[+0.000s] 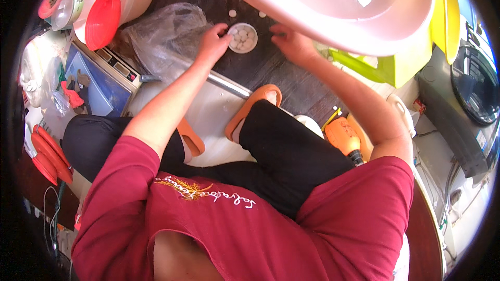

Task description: The person picks up small white stones from the floor and places them into a small container, then rinses their hands in a basin of water.

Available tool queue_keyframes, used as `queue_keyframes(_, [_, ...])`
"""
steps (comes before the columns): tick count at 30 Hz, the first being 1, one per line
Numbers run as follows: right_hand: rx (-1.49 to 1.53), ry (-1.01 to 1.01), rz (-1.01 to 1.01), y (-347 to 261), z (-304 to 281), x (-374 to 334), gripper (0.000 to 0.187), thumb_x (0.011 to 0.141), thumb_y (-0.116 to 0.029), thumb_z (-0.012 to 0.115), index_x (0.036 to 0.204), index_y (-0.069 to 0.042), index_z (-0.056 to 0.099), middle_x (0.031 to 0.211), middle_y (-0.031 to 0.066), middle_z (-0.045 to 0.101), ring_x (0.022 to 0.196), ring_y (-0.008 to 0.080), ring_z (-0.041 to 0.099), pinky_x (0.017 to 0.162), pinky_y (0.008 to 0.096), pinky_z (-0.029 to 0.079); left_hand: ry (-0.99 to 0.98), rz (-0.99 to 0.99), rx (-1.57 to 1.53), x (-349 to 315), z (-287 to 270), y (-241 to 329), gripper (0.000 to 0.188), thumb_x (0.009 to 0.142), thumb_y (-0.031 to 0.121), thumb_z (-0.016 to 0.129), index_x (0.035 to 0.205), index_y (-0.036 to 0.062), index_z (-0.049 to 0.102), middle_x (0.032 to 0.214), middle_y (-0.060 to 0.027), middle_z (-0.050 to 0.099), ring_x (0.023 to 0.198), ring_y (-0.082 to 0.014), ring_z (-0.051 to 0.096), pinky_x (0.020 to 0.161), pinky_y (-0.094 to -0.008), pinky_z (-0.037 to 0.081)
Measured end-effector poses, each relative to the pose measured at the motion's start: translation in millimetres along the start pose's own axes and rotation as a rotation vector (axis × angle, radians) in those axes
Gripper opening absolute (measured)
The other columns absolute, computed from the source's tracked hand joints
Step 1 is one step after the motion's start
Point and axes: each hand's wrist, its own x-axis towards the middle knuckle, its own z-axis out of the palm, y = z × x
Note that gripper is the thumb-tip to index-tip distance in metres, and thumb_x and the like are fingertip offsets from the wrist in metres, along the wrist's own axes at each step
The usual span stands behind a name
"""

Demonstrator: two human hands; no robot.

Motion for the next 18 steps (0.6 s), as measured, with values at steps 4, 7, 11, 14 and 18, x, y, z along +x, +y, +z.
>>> queue_keyframes(4, [0.003, 0.297, -0.326, 96, 16, 32, 0.033, 0.082, -0.015, 0.062, 0.113, -0.004, 0.057, 0.095, 0.0094, 0.062, 0.082, 0.0150, 0.058, 0.071, 0.0290, 0.048, -0.010, 0.104, 0.177, 17, -7, 19, 0.044, 0.068, 0.021, 0.065, 0.110, 0.0055, 0.059, 0.103, -0.0218, 0.058, 0.095, -0.0348, 0.057, 0.080, -0.0401, 0.046])
queue_keyframes(7, [0.863, 0.372, -0.334, 183, 42, 74, 0.036, 0.090, -0.020, 0.051, 0.121, -0.003, 0.048, 0.117, 0.0117, 0.052, 0.105, 0.0210, 0.049, 0.089, 0.0333, 0.042, -0.120, 0.125, 0.145, 52, 13, 18, 0.055, 0.069, 0.028, 0.066, 0.118, 0.0069, 0.054, 0.107, -0.0232, 0.057, 0.099, -0.0351, 0.055, 0.085, -0.0399, 0.045])
queue_keyframes(11, [0.984, 0.242, -0.346, 83, 26, 61, 0.042, 0.094, -0.028, 0.043, 0.125, 0.000, 0.040, 0.123, 0.0134, 0.045, 0.113, 0.0212, 0.044, 0.097, 0.0324, 0.036, 0.003, 0.281, 0.223, 89, 4, -20, 0.047, 0.074, 0.034, 0.063, 0.111, 0.0050, 0.059, 0.104, -0.0231, 0.060, 0.102, -0.0370, 0.055, 0.086, -0.0417, 0.044])
queue_keyframes(14, [0.772, 0.682, -0.344, 131, 57, 113, 0.031, 0.088, -0.024, 0.055, 0.112, -0.004, 0.055, 0.115, 0.0116, 0.055, 0.106, 0.0205, 0.051, 0.088, 0.0347, 0.042, -0.070, 0.503, 0.275, 94, 30, 12, 0.035, 0.085, 0.026, 0.054, 0.111, 0.0033, 0.056, 0.112, -0.0202, 0.058, 0.108, -0.0355, 0.052, 0.087, -0.0423, 0.042])
queue_keyframes(18, [0.106, 0.523, -0.191, 88, 36, 105, 0.035, 0.080, -0.021, 0.057, 0.115, -0.014, 0.055, 0.119, 0.0105, 0.053, 0.110, 0.0273, 0.049, 0.087, 0.0393, 0.042, -0.162, 0.563, 0.551, 94, 36, 29, 0.035, 0.074, 0.012, 0.058, 0.107, -0.0016, 0.056, 0.093, -0.0181, 0.061, 0.087, -0.0266, 0.057, 0.078, -0.0357, 0.044])
